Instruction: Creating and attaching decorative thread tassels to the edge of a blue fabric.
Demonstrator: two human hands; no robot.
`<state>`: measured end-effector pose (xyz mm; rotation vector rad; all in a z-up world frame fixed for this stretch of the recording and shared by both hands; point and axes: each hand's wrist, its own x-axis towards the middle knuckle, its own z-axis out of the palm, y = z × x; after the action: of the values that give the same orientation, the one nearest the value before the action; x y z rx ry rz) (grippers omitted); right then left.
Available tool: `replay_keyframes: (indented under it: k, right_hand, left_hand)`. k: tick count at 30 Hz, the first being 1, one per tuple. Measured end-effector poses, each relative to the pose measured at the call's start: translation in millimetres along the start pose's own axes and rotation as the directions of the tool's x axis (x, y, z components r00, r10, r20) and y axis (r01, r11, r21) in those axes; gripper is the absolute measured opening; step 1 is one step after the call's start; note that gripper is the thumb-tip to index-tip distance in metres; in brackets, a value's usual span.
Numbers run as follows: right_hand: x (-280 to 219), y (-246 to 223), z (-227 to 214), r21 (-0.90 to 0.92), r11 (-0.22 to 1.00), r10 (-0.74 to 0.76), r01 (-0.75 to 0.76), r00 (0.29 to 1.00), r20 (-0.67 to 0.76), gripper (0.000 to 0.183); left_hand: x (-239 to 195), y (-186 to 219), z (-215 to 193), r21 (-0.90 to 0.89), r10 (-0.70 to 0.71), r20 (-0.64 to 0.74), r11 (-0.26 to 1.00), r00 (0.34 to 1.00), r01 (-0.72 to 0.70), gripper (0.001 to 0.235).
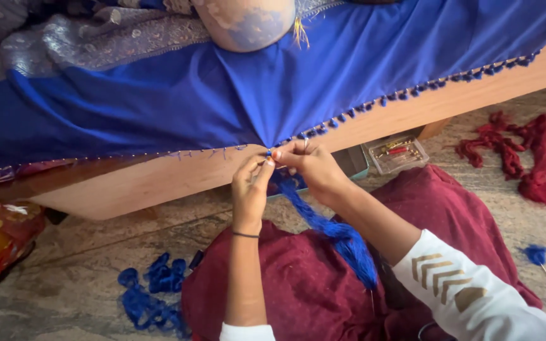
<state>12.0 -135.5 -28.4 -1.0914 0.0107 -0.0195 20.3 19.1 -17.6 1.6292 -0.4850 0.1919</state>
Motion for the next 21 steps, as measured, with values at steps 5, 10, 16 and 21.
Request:
replay_keyframes:
  k: [5, 10, 16, 21]
  right_hand:
    - [1, 7, 2, -0.167, 0.98, -0.119, 0.109, 0.992, -0.049, 0.007]
    - [4, 10, 4, -0.182, 0.978, -0.117, 0.099, 0.989, -0.088, 0.008]
    - [-15, -4, 14, 0.085, 0.989, -0.117, 0.12, 0.992, -0.044, 0.01]
    - [-31, 2, 20, 0.158, 0.974, -0.15, 0.162, 0.985, -0.085, 0.004]
  left_hand:
    - [-23, 26, 16, 0.159, 0.084, -0.24, 0.986, 0.967, -0.047, 0.012]
    - [-24, 66, 12, 0.695, 0.527, -0.037, 0.624, 0.849, -0.357, 0.016]
    - [-10, 57, -3, 0.721, 0.468, 0.001, 0.612, 0.884, -0.325, 0.01]
    - [-3, 56, -8, 0.509, 0.317, -0.098, 0.83, 0.943, -0.227, 0.008]
